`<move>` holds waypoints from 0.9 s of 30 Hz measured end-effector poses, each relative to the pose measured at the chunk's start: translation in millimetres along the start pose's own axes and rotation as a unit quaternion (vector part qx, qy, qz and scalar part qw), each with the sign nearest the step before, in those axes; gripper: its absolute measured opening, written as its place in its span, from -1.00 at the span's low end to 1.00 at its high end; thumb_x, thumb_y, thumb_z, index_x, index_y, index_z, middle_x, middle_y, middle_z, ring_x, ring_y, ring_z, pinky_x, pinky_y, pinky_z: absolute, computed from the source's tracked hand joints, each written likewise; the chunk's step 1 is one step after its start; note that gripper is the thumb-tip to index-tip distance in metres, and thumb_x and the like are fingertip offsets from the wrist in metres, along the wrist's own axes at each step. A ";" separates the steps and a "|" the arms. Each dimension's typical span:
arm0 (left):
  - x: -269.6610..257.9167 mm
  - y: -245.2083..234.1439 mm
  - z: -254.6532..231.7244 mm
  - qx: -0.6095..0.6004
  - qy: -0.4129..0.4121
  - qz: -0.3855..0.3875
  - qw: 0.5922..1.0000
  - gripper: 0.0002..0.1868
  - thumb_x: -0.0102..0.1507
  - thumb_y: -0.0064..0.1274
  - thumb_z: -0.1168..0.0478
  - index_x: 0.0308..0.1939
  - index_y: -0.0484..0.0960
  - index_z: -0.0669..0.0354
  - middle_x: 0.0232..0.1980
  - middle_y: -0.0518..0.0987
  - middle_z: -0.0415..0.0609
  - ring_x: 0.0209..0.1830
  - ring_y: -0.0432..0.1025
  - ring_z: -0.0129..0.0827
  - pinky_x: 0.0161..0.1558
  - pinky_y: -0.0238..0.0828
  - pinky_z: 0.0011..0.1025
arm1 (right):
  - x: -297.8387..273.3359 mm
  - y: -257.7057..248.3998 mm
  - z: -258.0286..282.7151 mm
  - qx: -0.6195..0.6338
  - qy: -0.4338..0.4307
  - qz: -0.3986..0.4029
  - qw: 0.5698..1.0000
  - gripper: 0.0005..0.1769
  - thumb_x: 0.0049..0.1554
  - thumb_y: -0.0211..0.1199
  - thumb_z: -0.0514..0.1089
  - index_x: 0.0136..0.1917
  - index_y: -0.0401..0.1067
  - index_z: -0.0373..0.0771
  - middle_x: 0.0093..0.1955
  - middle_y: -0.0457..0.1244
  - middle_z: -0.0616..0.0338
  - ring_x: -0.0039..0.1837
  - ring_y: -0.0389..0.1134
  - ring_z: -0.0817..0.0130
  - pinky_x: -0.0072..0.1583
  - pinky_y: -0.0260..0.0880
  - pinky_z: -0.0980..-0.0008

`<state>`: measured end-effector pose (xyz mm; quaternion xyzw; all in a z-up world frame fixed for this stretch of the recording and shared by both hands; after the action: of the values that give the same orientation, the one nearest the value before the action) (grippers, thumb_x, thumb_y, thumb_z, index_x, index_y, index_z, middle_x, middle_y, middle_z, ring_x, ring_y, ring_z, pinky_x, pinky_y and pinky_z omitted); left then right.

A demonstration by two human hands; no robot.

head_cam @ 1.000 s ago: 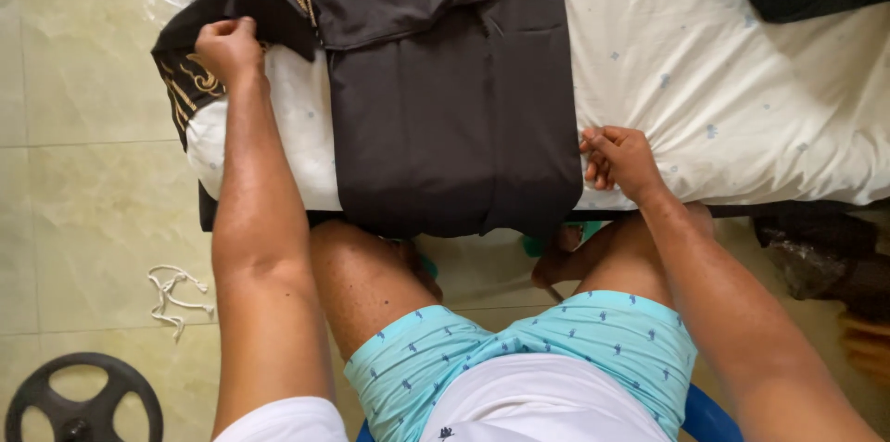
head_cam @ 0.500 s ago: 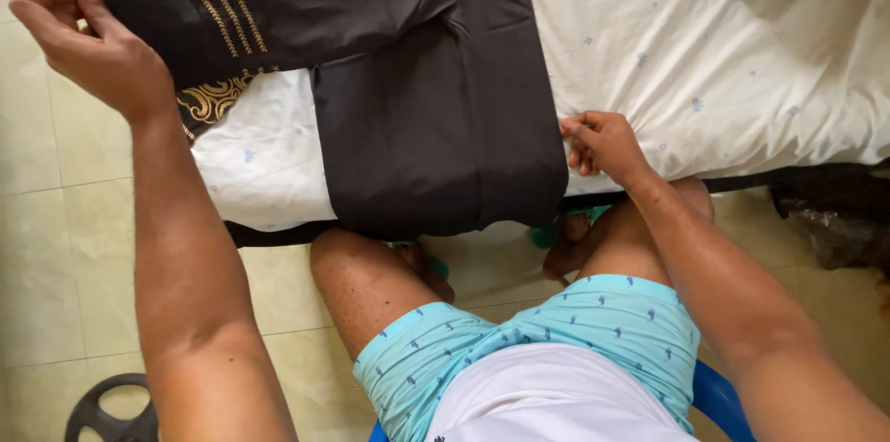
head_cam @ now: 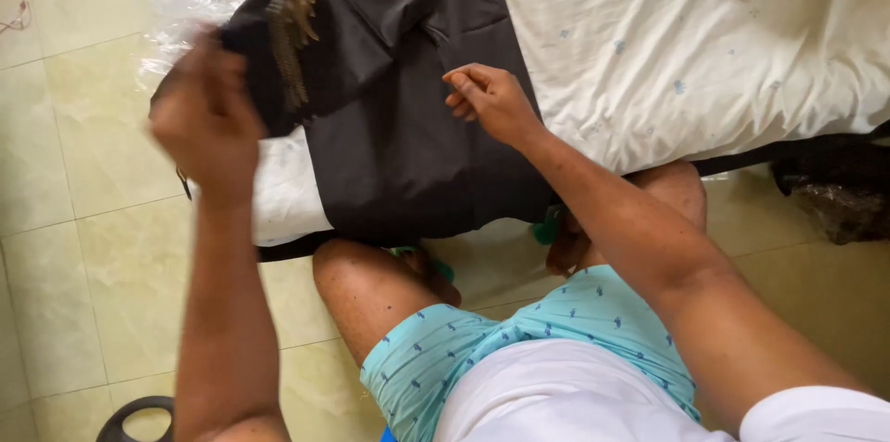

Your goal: Folding a black button-up shirt with gold embroidery on a bed.

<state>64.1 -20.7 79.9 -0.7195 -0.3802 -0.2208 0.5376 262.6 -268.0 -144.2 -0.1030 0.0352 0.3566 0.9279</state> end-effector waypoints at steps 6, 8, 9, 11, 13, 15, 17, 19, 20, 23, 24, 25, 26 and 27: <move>-53.6 57.5 -158.1 -0.001 0.210 0.152 0.966 -0.71 0.33 0.12 0.33 0.14 0.64 0.14 -0.09 0.62 -0.07 -0.50 0.39 -0.31 -0.44 0.30 -0.30 | 2.8 36.3 -21.5 0.280 0.176 0.083 0.940 -0.31 0.18 -0.01 0.40 0.18 0.47 -0.21 -0.09 0.48 0.13 -0.11 0.55 0.35 -0.05 0.56 0.35; -79.1 78.8 -198.3 -0.051 0.273 0.231 0.932 -0.53 0.36 0.01 0.28 0.38 0.52 0.17 0.21 0.66 -0.07 -0.45 0.40 -0.45 -0.38 0.40 -0.45 | 4.5 37.8 -19.4 0.481 0.184 0.063 0.855 -0.36 0.17 0.11 0.32 0.25 0.48 -0.21 0.08 0.47 0.19 0.03 0.53 0.41 0.10 0.55 0.37; -87.3 86.4 -204.5 -0.053 0.274 0.231 0.932 -0.53 0.36 0.01 0.28 0.38 0.52 0.17 0.21 0.66 -0.07 -0.45 0.40 -0.45 -0.38 0.40 -0.45 | 5.3 33.7 -27.3 0.481 0.184 0.062 0.855 -0.36 0.17 0.11 0.32 0.25 0.48 -0.21 0.08 0.47 0.19 0.03 0.53 0.41 0.10 0.55 0.37; -107.3 103.7 -215.5 -0.099 0.249 0.261 0.927 -0.45 0.29 -0.01 0.28 0.41 0.49 0.18 0.24 0.64 -0.06 -0.35 0.45 -0.40 -0.29 0.45 -0.42 | 1.7 36.4 -46.8 0.466 0.219 0.097 0.852 -0.44 0.28 0.23 0.25 0.21 0.49 -0.30 0.05 0.44 0.11 -0.01 0.46 0.34 0.06 0.49 0.34; -120.9 115.6 -217.4 -0.103 0.237 0.277 0.926 -0.42 0.28 -0.01 0.29 0.41 0.48 0.19 0.25 0.64 -0.08 -0.36 0.45 -0.40 -0.27 0.47 -0.41 | 8.1 32.8 -67.4 0.407 0.204 0.110 0.884 -0.49 0.28 0.24 0.17 0.22 0.50 -0.31 0.06 0.44 0.13 0.01 0.46 0.36 0.07 0.49 0.37; -137.6 128.1 -218.6 -0.115 0.227 0.292 0.922 -0.40 0.26 -0.01 0.31 0.42 0.47 0.20 0.27 0.64 -0.09 -0.36 0.44 -0.41 -0.25 0.48 -0.40 | 6.5 25.9 -76.6 0.344 0.189 0.113 0.913 -0.55 0.29 0.25 0.10 0.22 0.52 -0.32 0.07 0.44 0.14 0.02 0.46 0.39 0.08 0.48 0.39; -154.5 141.1 -213.5 -0.107 0.212 0.321 0.917 -0.42 0.24 0.01 0.30 0.38 0.49 0.21 0.23 0.64 -0.07 -0.37 0.45 -0.39 -0.27 0.47 -0.40 | 2.3 21.3 -69.3 0.336 0.177 0.093 0.920 -0.70 0.25 0.24 -0.08 0.19 0.48 -0.24 0.05 0.43 0.20 0.02 0.46 0.42 0.08 0.51 0.38; -159.6 144.0 -215.9 -0.116 0.206 0.325 0.916 -0.42 0.23 0.01 0.31 0.38 0.50 0.22 0.24 0.64 -0.08 -0.36 0.46 -0.39 -0.26 0.48 -0.40 | 8.8 19.7 -79.3 0.326 0.168 0.086 0.926 -0.72 0.26 0.21 -0.12 0.20 0.48 -0.27 0.04 0.43 0.20 0.02 0.46 0.42 0.08 0.51 0.38; -162.7 144.9 -216.6 -0.125 0.200 0.329 0.914 -0.42 0.23 0.00 0.32 0.37 0.50 0.22 0.24 0.65 -0.09 -0.34 0.47 -0.38 -0.24 0.49 -0.39 | 11.6 18.8 -84.4 0.315 0.160 0.078 0.932 -0.73 0.27 0.19 -0.17 0.20 0.48 -0.29 0.04 0.44 0.20 0.02 0.46 0.43 0.09 0.51 0.39; -172.4 154.3 -218.3 -0.139 0.189 0.321 0.917 -0.42 0.22 0.00 0.32 0.37 0.50 0.21 0.25 0.63 -0.05 -0.27 0.51 -0.35 -0.18 0.51 -0.38 | 21.2 18.3 -101.4 0.295 0.141 0.066 0.943 -0.73 0.30 0.16 -0.21 0.23 0.48 -0.30 0.07 0.43 0.23 0.05 0.43 0.47 0.12 0.46 0.43; -175.2 158.1 -221.9 -0.142 0.190 0.322 0.916 -0.42 0.22 0.00 0.32 0.37 0.50 0.21 0.25 0.63 -0.05 -0.27 0.51 -0.35 -0.18 0.51 -0.38 | 23.2 16.8 -106.0 0.295 0.142 0.064 0.943 -0.73 0.30 0.16 -0.21 0.23 0.48 -0.30 0.07 0.43 0.23 0.05 0.43 0.47 0.12 0.46 0.43; -178.1 162.6 -224.5 -0.146 0.186 0.327 0.915 -0.43 0.22 0.00 0.31 0.36 0.50 0.23 0.26 0.63 -0.03 -0.26 0.51 -0.33 -0.18 0.51 -0.37 | 25.7 17.2 -107.4 0.298 0.130 0.075 0.943 -0.73 0.30 0.15 -0.21 0.25 0.47 -0.31 0.08 0.43 0.22 0.05 0.43 0.47 0.13 0.46 0.43; -181.7 165.9 -225.8 -0.149 0.180 0.333 0.914 -0.43 0.22 0.00 0.30 0.35 0.50 0.25 0.26 0.62 -0.01 -0.25 0.52 -0.32 -0.19 0.51 -0.36 | 28.1 21.0 -108.9 0.302 0.119 0.088 0.942 -0.72 0.31 0.14 -0.22 0.26 0.46 -0.32 0.08 0.42 0.21 0.05 0.43 0.46 0.14 0.46 0.43; -180.9 166.2 -227.1 -0.149 0.178 0.335 0.913 -0.43 0.22 0.00 0.30 0.35 0.50 0.25 0.26 0.62 -0.01 -0.25 0.52 -0.32 -0.19 0.51 -0.36 | 26.5 21.3 -100.8 0.303 0.121 0.088 0.941 -0.72 0.31 0.14 -0.22 0.26 0.46 -0.32 0.08 0.42 0.21 0.05 0.43 0.46 0.14 0.46 0.43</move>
<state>104.2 -312.6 -78.6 -0.8252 0.0223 -0.2068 0.5251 268.8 -257.0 -249.9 0.1441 0.2623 0.3946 0.8688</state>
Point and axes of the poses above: each hand's wrist, its own x-axis towards the middle knuckle, its own y-axis out of the palm, z = x × y, the point moved 10 cm from there along x, towards the middle knuckle
